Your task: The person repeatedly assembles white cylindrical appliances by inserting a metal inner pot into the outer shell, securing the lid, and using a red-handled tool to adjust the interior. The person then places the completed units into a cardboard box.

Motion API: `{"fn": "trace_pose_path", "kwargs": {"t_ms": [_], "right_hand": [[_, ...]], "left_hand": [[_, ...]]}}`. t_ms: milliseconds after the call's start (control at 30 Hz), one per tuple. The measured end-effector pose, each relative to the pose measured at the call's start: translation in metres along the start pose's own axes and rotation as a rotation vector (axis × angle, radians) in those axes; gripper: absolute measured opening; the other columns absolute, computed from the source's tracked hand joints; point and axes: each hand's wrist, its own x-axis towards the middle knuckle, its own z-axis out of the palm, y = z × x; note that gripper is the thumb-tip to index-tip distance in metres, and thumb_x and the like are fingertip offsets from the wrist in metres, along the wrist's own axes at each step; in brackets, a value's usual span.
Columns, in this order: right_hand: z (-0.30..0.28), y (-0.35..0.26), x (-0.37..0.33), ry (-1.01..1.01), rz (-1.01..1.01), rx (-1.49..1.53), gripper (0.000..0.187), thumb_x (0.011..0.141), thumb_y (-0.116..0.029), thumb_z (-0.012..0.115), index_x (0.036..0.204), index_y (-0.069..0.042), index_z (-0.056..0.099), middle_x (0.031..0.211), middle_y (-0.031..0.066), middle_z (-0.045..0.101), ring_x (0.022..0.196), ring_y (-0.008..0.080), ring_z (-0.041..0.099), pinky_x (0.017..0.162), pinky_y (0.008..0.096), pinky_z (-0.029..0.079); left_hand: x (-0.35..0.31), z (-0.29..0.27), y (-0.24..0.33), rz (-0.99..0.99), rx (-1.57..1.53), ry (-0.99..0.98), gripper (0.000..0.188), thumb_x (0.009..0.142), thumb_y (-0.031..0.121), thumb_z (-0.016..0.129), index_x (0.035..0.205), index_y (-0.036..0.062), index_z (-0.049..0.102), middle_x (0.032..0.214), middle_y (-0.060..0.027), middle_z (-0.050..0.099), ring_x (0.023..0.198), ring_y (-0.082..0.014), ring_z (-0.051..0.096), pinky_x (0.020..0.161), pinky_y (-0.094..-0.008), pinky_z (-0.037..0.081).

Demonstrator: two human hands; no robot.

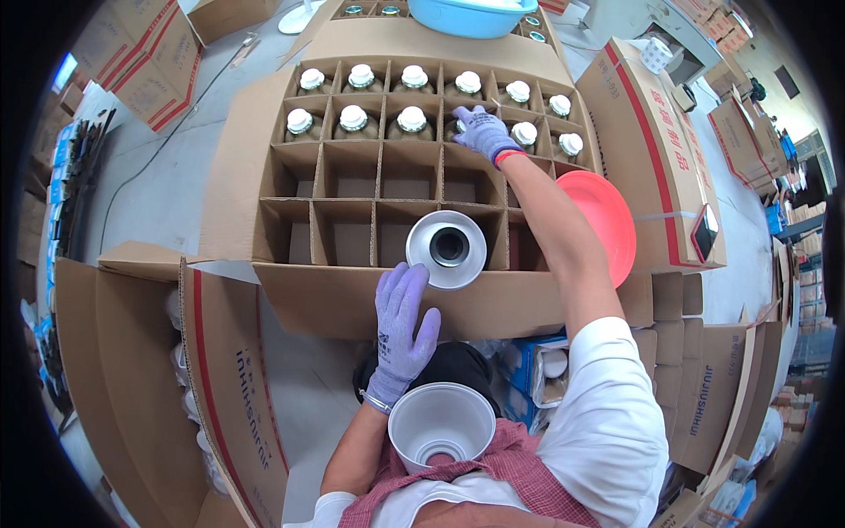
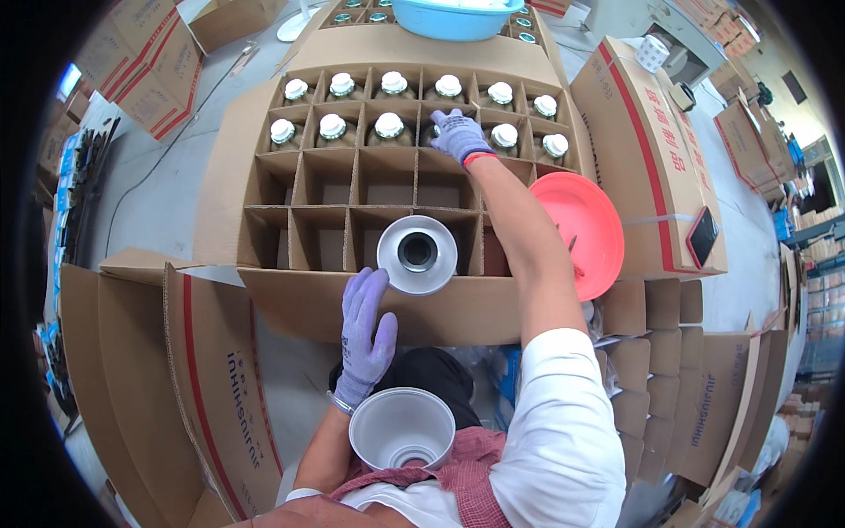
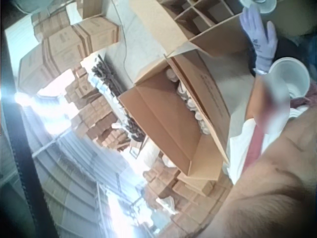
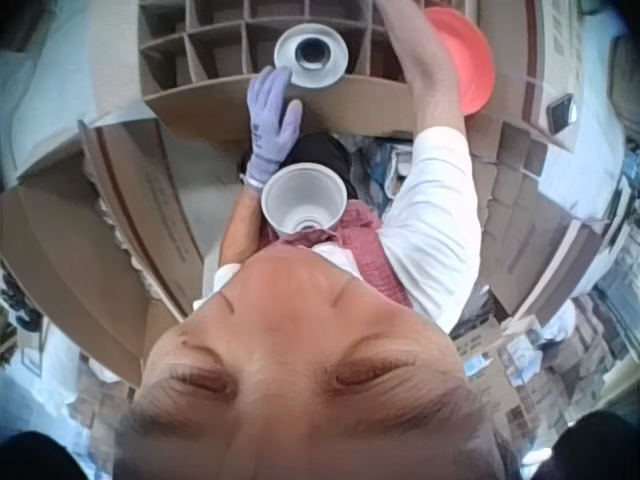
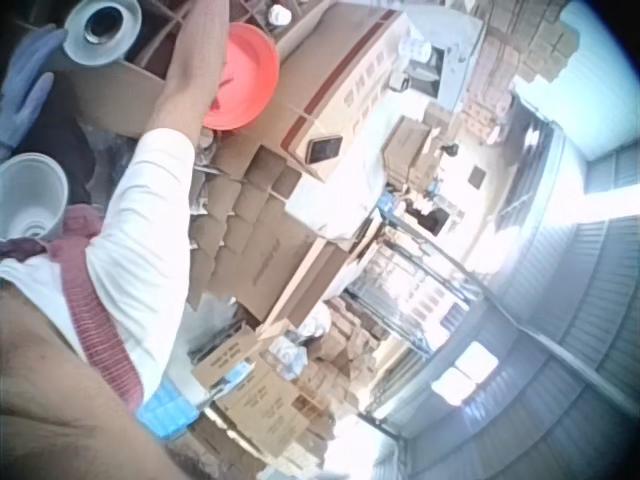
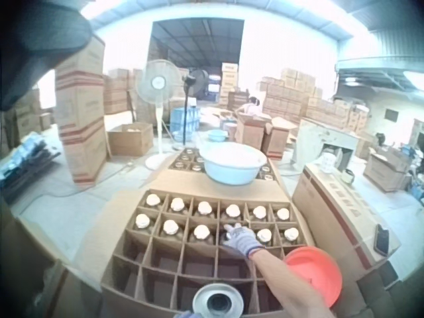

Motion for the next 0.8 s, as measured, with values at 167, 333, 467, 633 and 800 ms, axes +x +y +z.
{"fn": "trace_pose_path", "kwargs": {"t_ms": [167, 333, 467, 633, 800], "right_hand": [[-0.049, -0.002, -0.036, 0.312, -0.081, 0.032, 0.044, 0.085, -0.034, 0.068, 0.122, -0.013, 0.057, 0.118, 0.0189, 0.059, 0.104, 0.0375, 0.065, 0.089, 0.0469, 0.054], [-0.147, -0.007, -0.178, 0.680, -0.358, 0.499, 0.036, 0.087, -0.026, 0.067, 0.116, -0.006, 0.059, 0.107, 0.0153, 0.061, 0.086, 0.0301, 0.066, 0.078, 0.0393, 0.054], [-0.109, -0.047, -0.299, 0.447, -0.338, 1.240, 0.034, 0.092, -0.016, 0.064, 0.121, -0.001, 0.052, 0.097, 0.0061, 0.061, 0.082, 0.0135, 0.059, 0.073, 0.0299, 0.050], [-0.035, -0.109, -0.400, 0.360, -0.228, 1.612, 0.046, 0.094, -0.005, 0.056, 0.137, -0.004, 0.039, 0.110, 0.0067, 0.055, 0.089, 0.0099, 0.053, 0.074, 0.0234, 0.045], [-0.006, -0.098, -0.453, 0.145, -0.453, 1.295, 0.046, 0.093, -0.006, 0.057, 0.137, 0.001, 0.047, 0.129, 0.0160, 0.053, 0.121, 0.0255, 0.054, 0.104, 0.0350, 0.042]], "left_hand": [[-0.002, -0.006, 0.006, -0.046, -0.168, 0.097, 0.049, 0.089, 0.009, 0.053, 0.136, -0.0020, 0.051, 0.136, -0.0200, 0.054, 0.132, -0.0400, 0.045, 0.116, -0.0483, 0.029], [0.007, -0.003, 0.006, -0.463, -0.967, 0.242, 0.049, 0.103, 0.017, 0.049, 0.148, 0.0000, 0.038, 0.141, -0.0155, 0.049, 0.125, -0.0239, 0.055, 0.103, -0.0369, 0.048], [0.010, -0.040, 0.041, -0.373, -1.154, 0.140, 0.085, 0.097, 0.051, 0.055, 0.157, 0.0068, 0.014, 0.152, -0.0143, 0.035, 0.137, -0.0288, 0.042, 0.112, -0.0444, 0.039], [-0.025, -0.098, 0.057, -0.258, -0.863, 0.186, 0.084, 0.088, 0.041, 0.068, 0.152, 0.0023, 0.030, 0.145, -0.0131, 0.045, 0.128, -0.0215, 0.048, 0.108, -0.0350, 0.040], [-0.039, -0.167, 0.084, -0.344, -0.471, -0.211, 0.078, 0.080, 0.031, 0.071, 0.146, 0.0003, 0.044, 0.134, -0.0131, 0.057, 0.123, -0.0198, 0.054, 0.107, -0.0324, 0.041]]}}
